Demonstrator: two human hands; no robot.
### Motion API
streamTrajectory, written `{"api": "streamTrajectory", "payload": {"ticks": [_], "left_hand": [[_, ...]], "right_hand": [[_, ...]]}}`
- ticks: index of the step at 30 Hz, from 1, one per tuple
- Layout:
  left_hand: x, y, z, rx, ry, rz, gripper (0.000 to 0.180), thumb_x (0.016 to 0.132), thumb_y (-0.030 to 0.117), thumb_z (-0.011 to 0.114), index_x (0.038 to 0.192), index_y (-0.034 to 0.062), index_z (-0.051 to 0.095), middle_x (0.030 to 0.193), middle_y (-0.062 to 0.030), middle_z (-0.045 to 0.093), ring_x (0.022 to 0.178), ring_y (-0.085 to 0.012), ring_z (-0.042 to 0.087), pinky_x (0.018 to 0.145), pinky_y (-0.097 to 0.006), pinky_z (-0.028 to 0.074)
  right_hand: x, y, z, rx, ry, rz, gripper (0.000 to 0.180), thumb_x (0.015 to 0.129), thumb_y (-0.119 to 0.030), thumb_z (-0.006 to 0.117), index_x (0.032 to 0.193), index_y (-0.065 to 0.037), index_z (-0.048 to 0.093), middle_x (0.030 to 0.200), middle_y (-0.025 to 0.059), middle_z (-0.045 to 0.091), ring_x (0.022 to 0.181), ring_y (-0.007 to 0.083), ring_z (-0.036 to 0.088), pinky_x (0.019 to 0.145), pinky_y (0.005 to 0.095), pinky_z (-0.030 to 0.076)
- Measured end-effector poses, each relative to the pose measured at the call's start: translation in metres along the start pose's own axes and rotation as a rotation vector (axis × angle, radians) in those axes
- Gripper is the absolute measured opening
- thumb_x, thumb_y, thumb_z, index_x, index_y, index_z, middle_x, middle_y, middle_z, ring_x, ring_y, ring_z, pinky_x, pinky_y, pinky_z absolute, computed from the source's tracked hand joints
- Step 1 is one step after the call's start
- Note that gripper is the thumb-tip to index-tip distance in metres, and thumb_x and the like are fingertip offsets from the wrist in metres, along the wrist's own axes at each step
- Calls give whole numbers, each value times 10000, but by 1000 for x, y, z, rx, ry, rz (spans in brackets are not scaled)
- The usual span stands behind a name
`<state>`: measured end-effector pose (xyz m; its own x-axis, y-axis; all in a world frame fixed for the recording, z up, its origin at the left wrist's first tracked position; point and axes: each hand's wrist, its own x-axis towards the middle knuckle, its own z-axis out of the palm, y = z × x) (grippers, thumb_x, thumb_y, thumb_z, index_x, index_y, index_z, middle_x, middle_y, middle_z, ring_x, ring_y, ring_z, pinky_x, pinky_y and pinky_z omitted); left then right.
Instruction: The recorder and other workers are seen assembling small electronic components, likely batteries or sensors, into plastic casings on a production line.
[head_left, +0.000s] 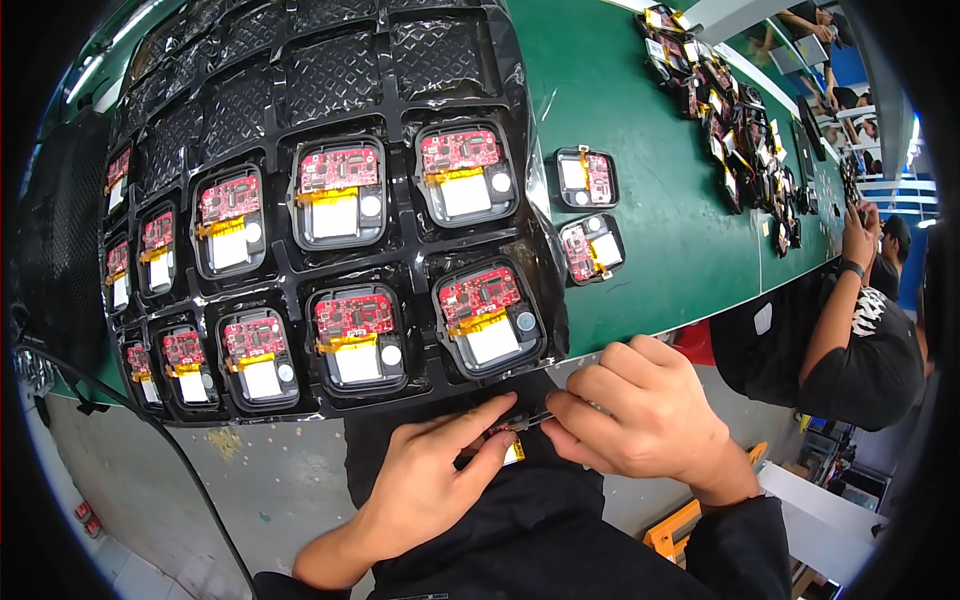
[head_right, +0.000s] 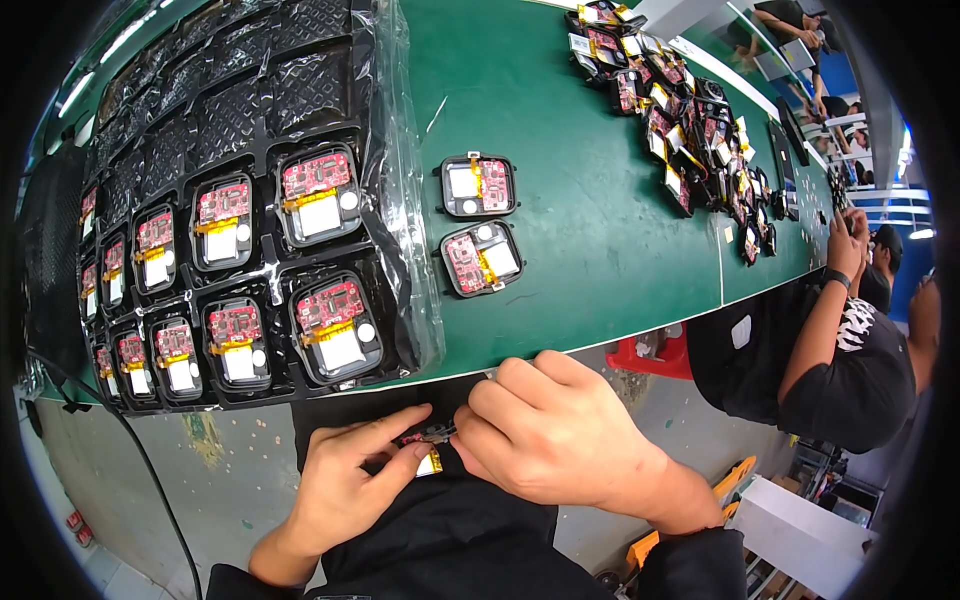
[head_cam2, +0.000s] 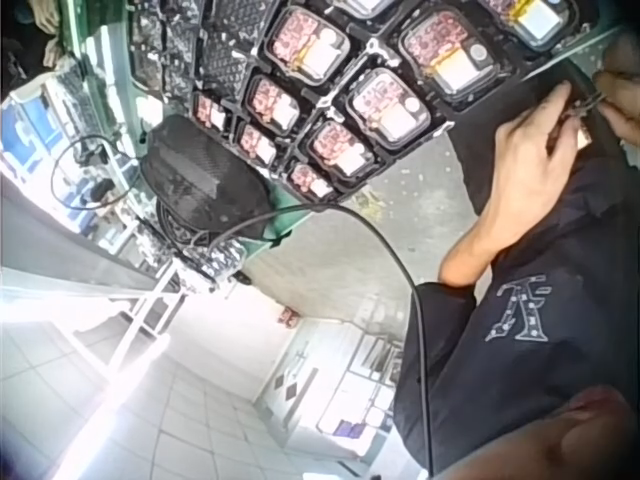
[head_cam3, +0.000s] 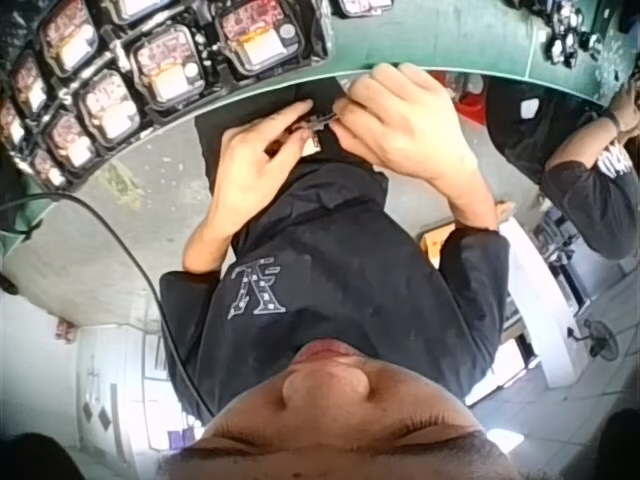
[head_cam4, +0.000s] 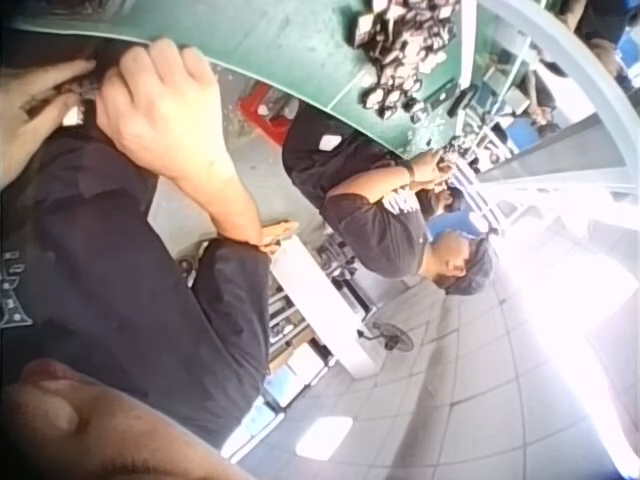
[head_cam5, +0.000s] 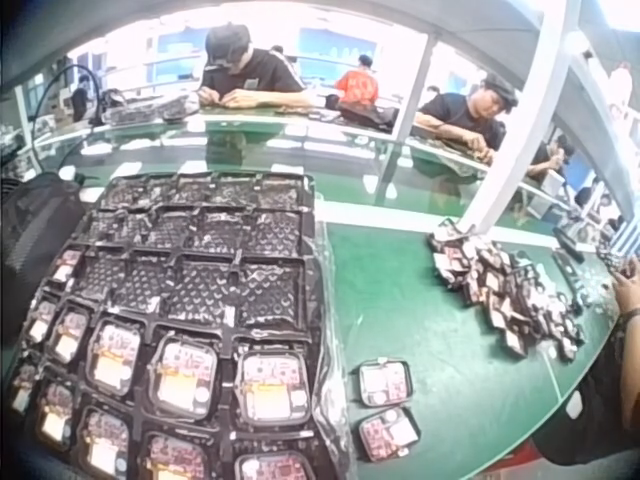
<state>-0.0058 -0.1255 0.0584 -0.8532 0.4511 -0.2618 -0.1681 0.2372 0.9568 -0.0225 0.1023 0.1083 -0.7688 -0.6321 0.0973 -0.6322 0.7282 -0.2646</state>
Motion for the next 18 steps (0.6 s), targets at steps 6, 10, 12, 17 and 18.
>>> {"api": "streamTrajectory", "payload": {"ticks": [6, 10, 12, 17, 18], "left_hand": [[0, 1, -1, 0, -7, 2, 360, 892, 28, 756, 1248, 5, 712, 860, -150, 763, 703, -154, 742, 634, -265, 570], [0, 3, -5, -62, -51, -102, 360, 906, 23, 746, 1264, 13, 709, 793, -115, 750, 684, -74, 682, 609, -225, 524], [-2, 0, -7, -78, -61, -130, 357, 917, 22, 739, 1273, 12, 704, 773, -96, 745, 673, -49, 650, 600, -213, 505], [-3, -6, -10, -250, -68, -211, 346, 973, 35, 692, 1316, -4, 674, 796, -44, 734, 681, -30, 595, 625, -206, 485], [-3, -8, -11, -250, -67, -210, 346, 973, 35, 692, 1316, -4, 674, 796, -44, 734, 681, -30, 595, 625, -206, 485]], "right_hand": [[-5, 1, 5, 21, 29, -58, 163, 702, -191, 784, 807, -114, 687, 781, -26, 534, 741, 139, 541, 630, 294, 393], [-9, 1, -8, 2, -10, -55, 147, 727, -203, 781, 813, -125, 692, 785, -27, 540, 733, 137, 545, 625, 296, 389], [-11, 2, -15, 12, -58, -31, 160, 749, -220, 799, 829, -126, 698, 790, -26, 543, 714, 138, 543, 616, 301, 382], [-20, 1, -27, 36, -39, 108, 184, 768, -231, 821, 830, -121, 687, 772, -27, 550, 681, 161, 540, 612, 317, 392], [-23, 0, -29, 20, -80, 166, 195, 773, -229, 824, 819, -117, 671, 763, -18, 568, 664, 179, 556, 616, 322, 406]]}}
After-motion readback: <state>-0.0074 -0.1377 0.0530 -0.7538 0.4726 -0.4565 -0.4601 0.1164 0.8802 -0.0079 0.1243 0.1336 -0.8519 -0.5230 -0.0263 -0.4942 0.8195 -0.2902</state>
